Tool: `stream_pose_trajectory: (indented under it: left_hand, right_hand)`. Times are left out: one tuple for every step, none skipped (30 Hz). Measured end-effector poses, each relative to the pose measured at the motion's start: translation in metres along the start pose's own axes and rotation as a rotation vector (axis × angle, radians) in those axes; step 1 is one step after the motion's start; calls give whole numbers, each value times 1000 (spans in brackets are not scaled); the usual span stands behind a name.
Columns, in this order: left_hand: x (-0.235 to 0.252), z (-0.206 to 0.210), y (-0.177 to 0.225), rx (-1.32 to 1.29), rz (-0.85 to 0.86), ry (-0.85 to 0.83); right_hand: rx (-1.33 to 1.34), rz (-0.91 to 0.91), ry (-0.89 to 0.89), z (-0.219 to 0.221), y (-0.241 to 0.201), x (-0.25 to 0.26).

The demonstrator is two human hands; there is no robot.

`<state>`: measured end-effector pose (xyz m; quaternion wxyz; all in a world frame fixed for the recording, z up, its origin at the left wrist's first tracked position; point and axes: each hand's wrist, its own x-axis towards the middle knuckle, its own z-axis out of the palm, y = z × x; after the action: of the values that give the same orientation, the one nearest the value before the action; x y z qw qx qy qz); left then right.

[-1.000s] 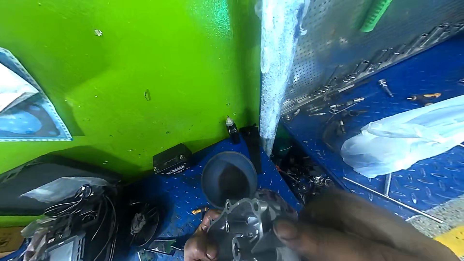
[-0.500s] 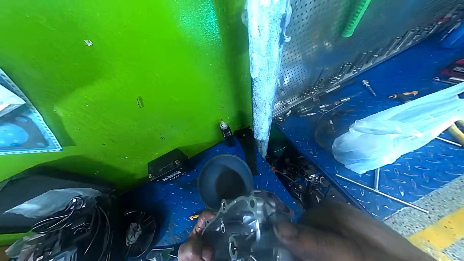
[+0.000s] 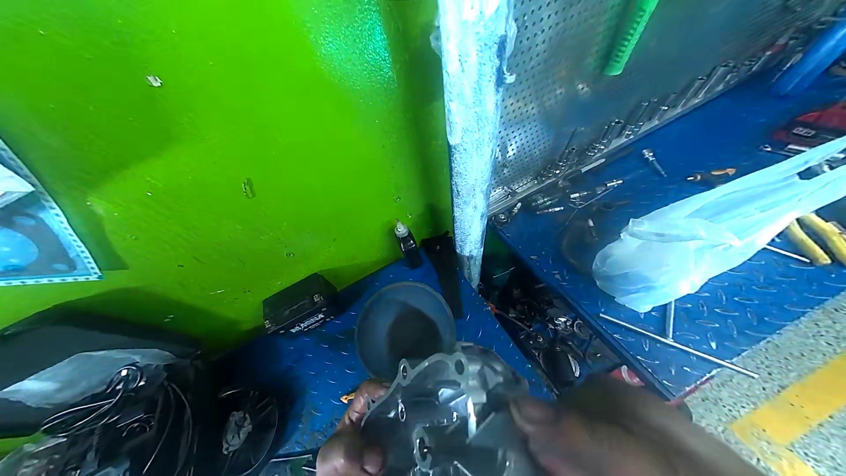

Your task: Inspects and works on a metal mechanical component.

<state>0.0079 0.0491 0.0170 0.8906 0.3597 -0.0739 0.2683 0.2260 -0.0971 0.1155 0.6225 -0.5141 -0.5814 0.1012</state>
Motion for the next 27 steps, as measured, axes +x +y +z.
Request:
stream_pose_trajectory:
  left_hand:
    - [-1,1,-2,-15,3,7]
    - [0,5,-1,-15,10,25]
    - [1,8,1,-4,17,43]
    - [2,10,2,6,18,43]
    - [1,11,2,0,20,33]
    - [1,13,2,-2,19,25]
    - [0,14,1,-1,19,24]
    - [0,14,1,11,18,22]
    - [1,13,3,31,14,11]
    - [1,8,5,54,3,-13]
    - [1,6,6,66,-5,-30]
    - [1,6,6,78,-9,-35]
    - [0,7,6,77,-7,-32]
    - [-1,9,5,66,4,-16]
    - [-3,10,5,54,19,-2]
    - [-4,8,4,49,27,-8]
    - [-5,7,5,60,21,-27]
    - [-5,6,5,69,11,-46]
    - [-4,8,5,74,8,-45]
    - [-4,11,5,79,10,-28]
    - [-5,14,7,79,19,-4]
    - [-7,14,7,79,25,6]
    - [-8,13,7,75,25,6]
    - [-10,11,7,76,22,-2]
    - [-10,10,7,70,18,-14]
    - [-10,9,7,60,12,-28]
    - [-9,7,7,52,3,-39]
  right_hand:
    - [-2,5,8,1,-1,-1]
    - [10,3,8,1,-2,-3]
    - [31,-3,7,1,-3,-5]
    - [55,-9,8,2,-4,-8]
    - [71,-12,12,4,-5,-10]
    - [82,-12,22,6,-6,-12]
    - [88,-10,31,8,-7,-15]
    - [92,-8,42,10,-8,-17]
    - [99,-7,55,9,-8,-18]
    - [108,-6,66,8,-7,-18]
    - [114,-4,68,6,-5,-17]
    - [114,-4,61,5,-5,-15]
    - [115,-2,50,4,-5,-15]
    - [117,-3,45,4,-6,-17]
    - [116,-9,47,5,-6,-19]
    - [112,-19,58,6,-5,-20]
    - [103,-22,71,5,-3,-20]
    - [95,-25,75,5,-2,-20]
    - [102,-29,71,4,-2,-21]
    - [121,-29,56,3,-2,-22]
    - [146,-22,30,2,-3,-24]
    - [160,-10,11,1,-4,-24]
    - [156,4,3,-1,-3,-25]
    - [143,12,-2,-4,-3,-25]
    - [126,11,-12,-6,-2,-23]
    - [102,8,-31,-10,-1,-21]
    - [67,2,-52,-14,0,-19]
